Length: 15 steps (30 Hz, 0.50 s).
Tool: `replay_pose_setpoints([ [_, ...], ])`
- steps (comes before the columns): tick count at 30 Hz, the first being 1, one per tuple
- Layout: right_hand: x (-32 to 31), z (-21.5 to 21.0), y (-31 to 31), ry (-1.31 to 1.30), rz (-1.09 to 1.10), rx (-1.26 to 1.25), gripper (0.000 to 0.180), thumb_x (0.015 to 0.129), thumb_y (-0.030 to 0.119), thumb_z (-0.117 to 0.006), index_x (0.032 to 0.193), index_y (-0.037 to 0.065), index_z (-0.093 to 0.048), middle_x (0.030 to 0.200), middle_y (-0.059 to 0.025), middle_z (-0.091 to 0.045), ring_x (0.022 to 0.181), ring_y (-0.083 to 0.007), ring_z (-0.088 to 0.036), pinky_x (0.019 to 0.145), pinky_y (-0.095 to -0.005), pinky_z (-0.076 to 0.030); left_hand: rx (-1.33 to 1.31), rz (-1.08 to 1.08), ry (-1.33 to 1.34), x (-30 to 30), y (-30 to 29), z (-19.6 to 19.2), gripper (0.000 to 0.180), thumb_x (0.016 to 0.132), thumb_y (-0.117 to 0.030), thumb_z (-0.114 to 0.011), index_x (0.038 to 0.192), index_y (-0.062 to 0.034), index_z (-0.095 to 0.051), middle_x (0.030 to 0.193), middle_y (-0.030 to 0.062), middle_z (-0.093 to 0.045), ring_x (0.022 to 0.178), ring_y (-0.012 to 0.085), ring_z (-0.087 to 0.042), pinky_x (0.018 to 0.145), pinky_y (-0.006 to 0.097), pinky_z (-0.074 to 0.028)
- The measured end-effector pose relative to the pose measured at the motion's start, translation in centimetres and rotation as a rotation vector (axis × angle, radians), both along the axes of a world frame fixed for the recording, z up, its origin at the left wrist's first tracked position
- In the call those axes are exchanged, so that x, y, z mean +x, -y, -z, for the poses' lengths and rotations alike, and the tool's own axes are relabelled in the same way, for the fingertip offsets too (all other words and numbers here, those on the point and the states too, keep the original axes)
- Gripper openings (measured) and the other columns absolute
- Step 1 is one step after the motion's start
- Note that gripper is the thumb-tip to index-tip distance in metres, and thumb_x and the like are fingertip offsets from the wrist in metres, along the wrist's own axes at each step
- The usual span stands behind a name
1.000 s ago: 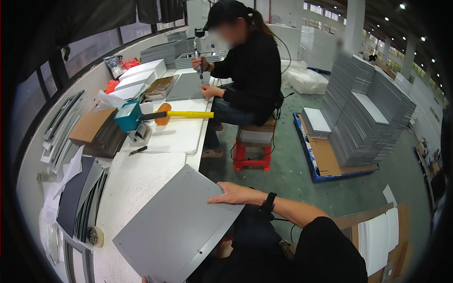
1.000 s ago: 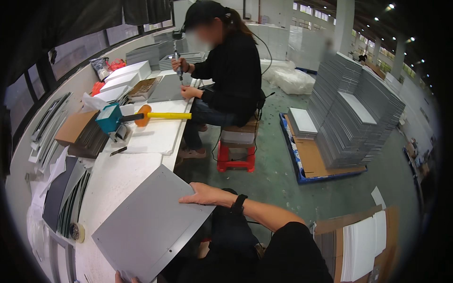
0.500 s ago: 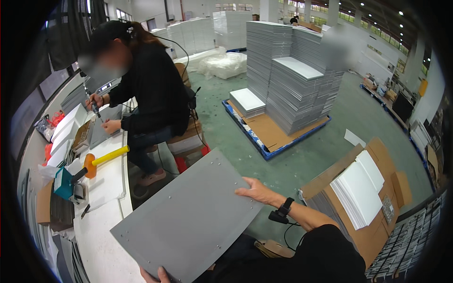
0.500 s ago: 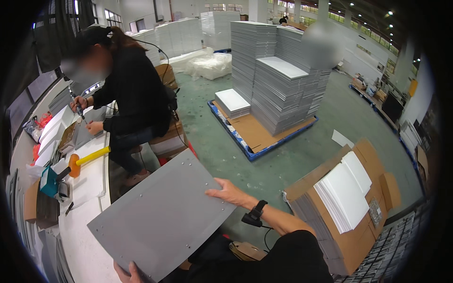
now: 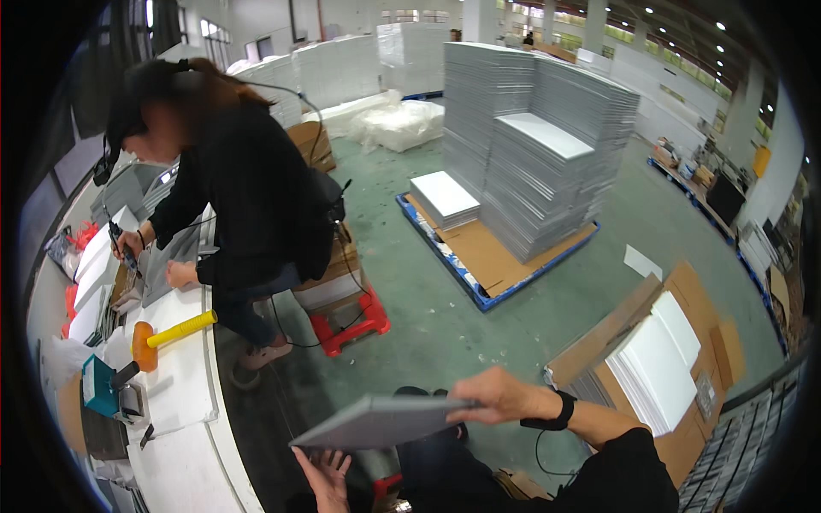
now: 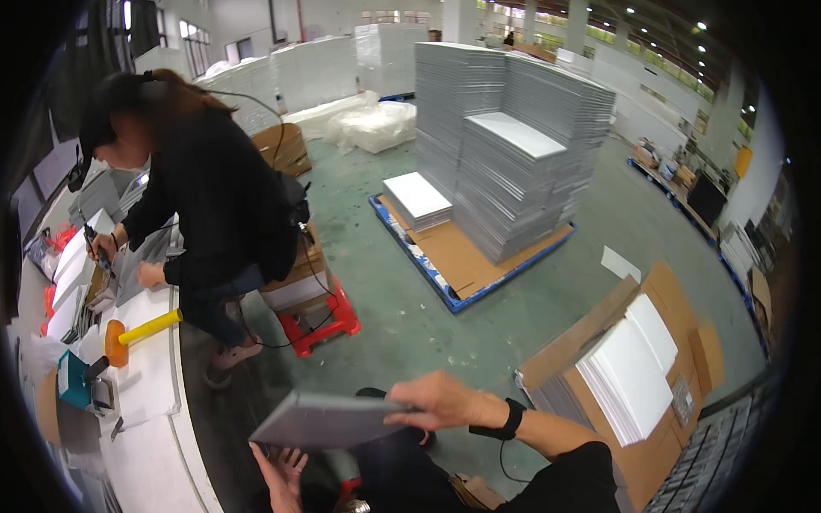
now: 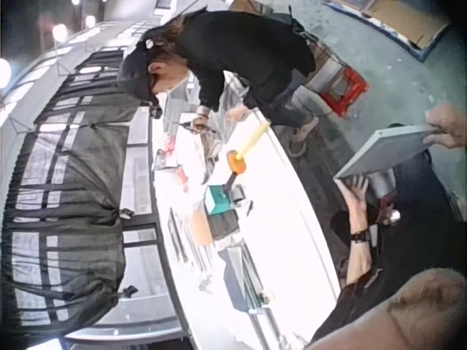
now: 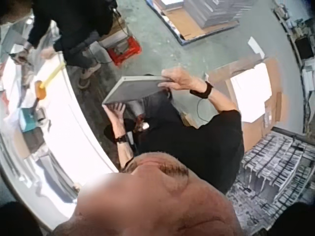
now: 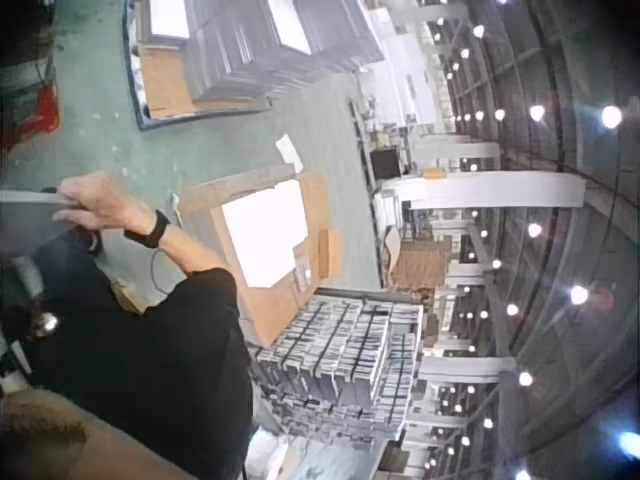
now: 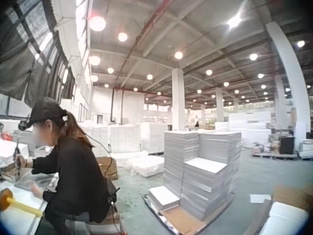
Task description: The recorder uses a pneumatic screwdriver to assemble screws into a panel, walks to a storage area to retrieve or inspect more panels, and cleans them with a cloth.
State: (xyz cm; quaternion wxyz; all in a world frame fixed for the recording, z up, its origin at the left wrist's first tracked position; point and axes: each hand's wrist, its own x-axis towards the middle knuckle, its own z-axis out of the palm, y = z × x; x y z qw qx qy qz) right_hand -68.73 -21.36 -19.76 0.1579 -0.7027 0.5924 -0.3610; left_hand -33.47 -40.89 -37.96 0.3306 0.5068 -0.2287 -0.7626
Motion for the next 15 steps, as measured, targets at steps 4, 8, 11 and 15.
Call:
replay_pose_setpoints([
  [4, 1.2, 0.6, 7.8, -0.387, -0.359, -0.043, 0.018, 0.091, 0.022, -0.066, 0.092, 0.012, -0.051, 0.078, -0.0050, -0.050, 0.072, -0.0229, -0.062, 0.058, -0.0367, -0.052, 0.156, -0.111, -0.043, -0.5, 2.7, 0.7, 0.087, 0.089, -0.072, -0.063, 0.145, -0.0054, -0.051, 0.140, 0.0152, -0.060, 0.130, 0.0308, -0.057, 0.109, 0.046, -0.048],
  [8, 1.9, 0.2, 14.2, -0.429, -0.569, -0.048, 0.014, 0.091, 0.018, -0.061, 0.094, 0.011, -0.049, 0.084, -0.0041, -0.052, 0.075, -0.0216, -0.062, 0.062, -0.0362, -0.052, 0.219, 0.061, 0.240, -0.8, 3.2, -1.6, 0.058, 0.099, -0.048, -0.063, 0.136, -0.0038, -0.056, 0.132, 0.0148, -0.063, 0.120, 0.0301, -0.062, 0.104, 0.044, -0.051],
  [11, 1.3, -1.8, 16.1, -0.449, -0.607, -0.025, 0.015, 0.091, 0.017, -0.059, 0.098, 0.010, -0.048, 0.087, -0.0039, -0.053, 0.077, -0.0214, -0.062, 0.062, -0.0367, -0.052, -0.360, 0.448, 0.205, -0.2, 2.5, -5.1, 0.053, 0.105, -0.032, -0.054, 0.147, -0.0005, -0.047, 0.148, 0.0171, -0.053, 0.135, 0.0300, -0.051, 0.115, 0.040, -0.038],
  [15, -1.4, -7.0, 13.0, -0.377, -0.425, 0.186, 0.016, 0.090, 0.016, -0.061, 0.100, 0.011, -0.049, 0.090, -0.0042, -0.054, 0.084, -0.0234, -0.063, 0.066, -0.0377, -0.055, -0.340, 0.774, 0.085, -2.4, 3.6, -8.5, 0.055, 0.106, -0.027, -0.053, 0.154, -0.0020, -0.041, 0.157, 0.0166, -0.045, 0.147, 0.0283, -0.042, 0.122, 0.039, -0.030],
])
